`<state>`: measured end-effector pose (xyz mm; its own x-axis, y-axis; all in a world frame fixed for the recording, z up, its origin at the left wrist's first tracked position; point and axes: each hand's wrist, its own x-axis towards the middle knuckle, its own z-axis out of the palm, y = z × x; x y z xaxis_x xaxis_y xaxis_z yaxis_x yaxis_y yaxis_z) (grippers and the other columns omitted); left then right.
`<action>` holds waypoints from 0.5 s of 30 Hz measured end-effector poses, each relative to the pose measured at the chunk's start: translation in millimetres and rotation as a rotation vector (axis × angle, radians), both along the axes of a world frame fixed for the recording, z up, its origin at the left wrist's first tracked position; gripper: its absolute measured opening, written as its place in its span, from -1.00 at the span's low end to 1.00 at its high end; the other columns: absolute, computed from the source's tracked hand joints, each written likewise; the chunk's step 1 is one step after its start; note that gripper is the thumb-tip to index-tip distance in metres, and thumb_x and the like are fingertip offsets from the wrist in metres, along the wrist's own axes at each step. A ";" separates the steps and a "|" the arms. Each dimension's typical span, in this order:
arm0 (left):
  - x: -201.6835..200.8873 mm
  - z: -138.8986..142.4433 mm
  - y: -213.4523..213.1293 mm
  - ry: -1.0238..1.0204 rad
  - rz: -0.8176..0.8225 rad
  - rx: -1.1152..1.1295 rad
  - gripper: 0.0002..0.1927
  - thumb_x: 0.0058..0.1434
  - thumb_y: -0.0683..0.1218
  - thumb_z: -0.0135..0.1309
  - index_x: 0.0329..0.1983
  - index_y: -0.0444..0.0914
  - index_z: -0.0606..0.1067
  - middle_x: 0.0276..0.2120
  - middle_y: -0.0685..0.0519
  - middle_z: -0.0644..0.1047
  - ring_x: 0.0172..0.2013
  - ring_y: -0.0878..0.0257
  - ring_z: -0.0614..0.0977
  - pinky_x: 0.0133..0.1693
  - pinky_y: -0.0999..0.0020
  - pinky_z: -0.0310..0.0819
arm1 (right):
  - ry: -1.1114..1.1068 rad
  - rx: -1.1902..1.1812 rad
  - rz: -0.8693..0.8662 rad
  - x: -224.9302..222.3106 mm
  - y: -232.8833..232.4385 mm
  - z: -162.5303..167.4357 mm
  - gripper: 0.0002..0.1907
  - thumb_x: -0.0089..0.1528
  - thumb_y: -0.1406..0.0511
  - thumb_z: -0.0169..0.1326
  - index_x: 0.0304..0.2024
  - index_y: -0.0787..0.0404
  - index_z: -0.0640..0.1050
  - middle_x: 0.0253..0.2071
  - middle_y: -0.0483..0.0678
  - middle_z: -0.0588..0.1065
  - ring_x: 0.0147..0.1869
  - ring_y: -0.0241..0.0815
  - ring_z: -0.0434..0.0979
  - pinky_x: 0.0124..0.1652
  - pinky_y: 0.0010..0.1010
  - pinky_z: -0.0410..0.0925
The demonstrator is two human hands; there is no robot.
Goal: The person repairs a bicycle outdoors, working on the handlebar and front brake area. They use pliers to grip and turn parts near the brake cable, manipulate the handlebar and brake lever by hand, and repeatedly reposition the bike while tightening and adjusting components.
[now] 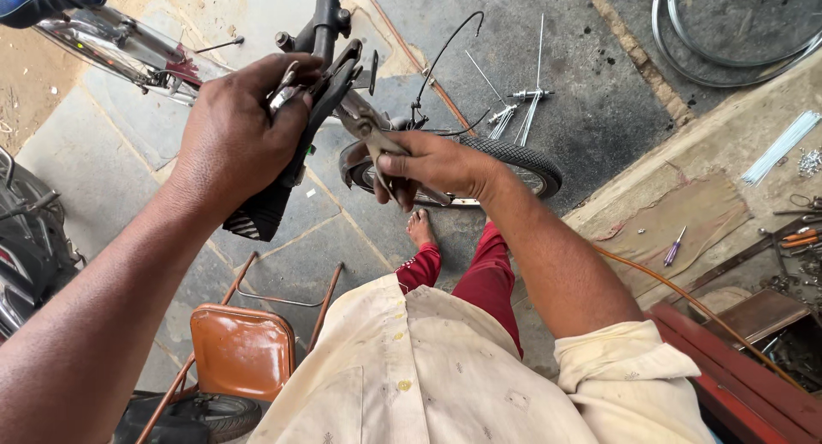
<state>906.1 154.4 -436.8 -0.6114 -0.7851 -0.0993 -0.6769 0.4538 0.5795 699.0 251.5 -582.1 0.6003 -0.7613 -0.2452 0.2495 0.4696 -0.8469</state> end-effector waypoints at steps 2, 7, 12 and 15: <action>-0.4 7.1 2.3 -0.040 -0.004 -0.017 -0.61 0.30 -0.17 0.01 0.18 -0.20 0.59 -0.25 -0.13 0.66 -0.31 0.12 0.72 -0.17 0.23 0.57 | -0.035 -0.037 0.003 -6.2 -7.0 5.7 -0.47 0.39 0.04 -0.03 0.28 0.21 0.46 -0.38 -0.13 0.57 -0.42 -0.36 0.53 -0.40 -0.49 0.41; -5.3 10.0 -3.0 -0.044 -0.014 -0.030 -0.62 0.30 -0.18 0.04 0.17 -0.19 0.61 -0.18 -0.13 0.66 -0.27 0.12 0.72 -0.15 0.23 0.57 | 0.094 -0.066 0.029 -19.8 -15.3 -2.5 -0.41 0.32 -0.05 0.02 0.21 0.19 0.54 -0.43 -0.14 0.57 -0.46 -0.40 0.50 -0.46 -0.52 0.37; -6.8 6.0 -6.0 -0.021 -0.027 -0.019 -0.63 0.32 -0.21 0.03 0.16 -0.20 0.62 -0.15 -0.09 0.67 -0.23 0.21 0.73 -0.14 0.29 0.57 | 0.039 -0.043 -0.014 -19.9 -13.5 -17.7 -0.47 0.34 -0.06 0.09 -0.03 0.27 0.66 -0.44 -0.13 0.50 -0.44 -0.35 0.46 -0.44 -0.48 0.34; -7.6 9.1 -4.5 0.076 -0.135 -0.127 -0.65 0.28 -0.27 0.01 0.11 -0.28 0.59 -0.10 -0.15 0.64 -0.13 0.16 0.70 -0.05 0.28 0.55 | -0.053 -0.024 0.002 -15.3 -17.5 -23.6 -0.49 0.36 -0.04 0.12 -0.17 0.31 0.67 -0.38 -0.09 0.56 -0.35 -0.30 0.50 -0.31 -0.43 0.39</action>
